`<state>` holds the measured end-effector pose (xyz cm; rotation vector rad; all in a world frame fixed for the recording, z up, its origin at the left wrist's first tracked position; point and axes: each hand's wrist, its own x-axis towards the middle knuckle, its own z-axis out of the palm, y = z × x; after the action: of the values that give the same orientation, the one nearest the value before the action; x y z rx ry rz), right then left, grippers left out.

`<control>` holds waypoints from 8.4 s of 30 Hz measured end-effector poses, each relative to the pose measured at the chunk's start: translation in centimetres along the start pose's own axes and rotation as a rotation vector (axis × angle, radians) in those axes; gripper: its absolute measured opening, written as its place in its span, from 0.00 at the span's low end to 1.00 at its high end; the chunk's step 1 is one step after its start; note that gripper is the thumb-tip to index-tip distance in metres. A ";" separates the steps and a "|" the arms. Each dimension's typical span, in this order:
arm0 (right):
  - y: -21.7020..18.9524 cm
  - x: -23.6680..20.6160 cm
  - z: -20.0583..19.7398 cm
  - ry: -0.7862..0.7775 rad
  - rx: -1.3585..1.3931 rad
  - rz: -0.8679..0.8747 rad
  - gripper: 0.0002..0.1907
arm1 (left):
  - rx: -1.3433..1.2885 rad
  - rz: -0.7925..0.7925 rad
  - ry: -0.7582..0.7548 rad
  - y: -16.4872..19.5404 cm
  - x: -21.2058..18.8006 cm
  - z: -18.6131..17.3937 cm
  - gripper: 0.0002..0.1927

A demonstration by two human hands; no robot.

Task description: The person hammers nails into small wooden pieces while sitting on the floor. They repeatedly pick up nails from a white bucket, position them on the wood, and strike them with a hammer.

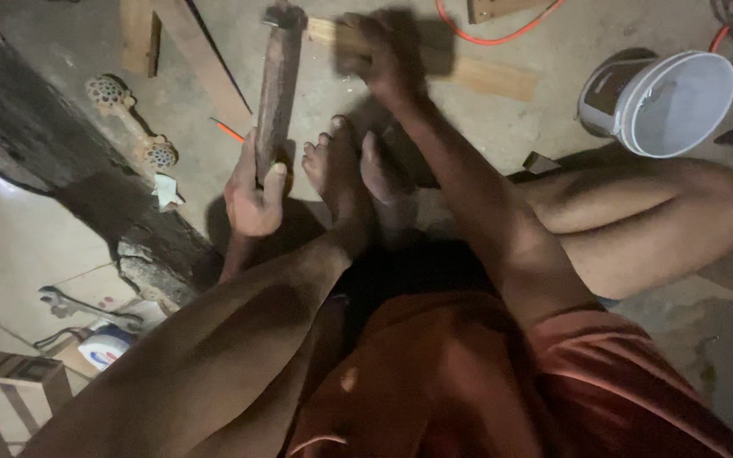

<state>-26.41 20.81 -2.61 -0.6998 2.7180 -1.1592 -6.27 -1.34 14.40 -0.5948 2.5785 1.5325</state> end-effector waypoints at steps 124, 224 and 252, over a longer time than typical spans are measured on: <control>6.6 -15.7 -37.5 0.260 -0.231 0.167 0.10 | -0.547 -0.175 -0.122 -4.1 -1.1 7.7 0.10; -3.5 4.7 -0.2 0.087 0.486 0.055 0.09 | -0.583 -0.367 -0.099 -10.9 -0.3 5.0 0.26; -3.4 4.0 -0.1 0.164 0.183 0.061 0.10 | -0.467 -0.461 -0.158 -9.3 -0.4 4.0 0.30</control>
<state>-28.74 17.01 0.24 -0.5155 2.6921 -1.4868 -2.97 -1.70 4.79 -0.9778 1.7953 1.9028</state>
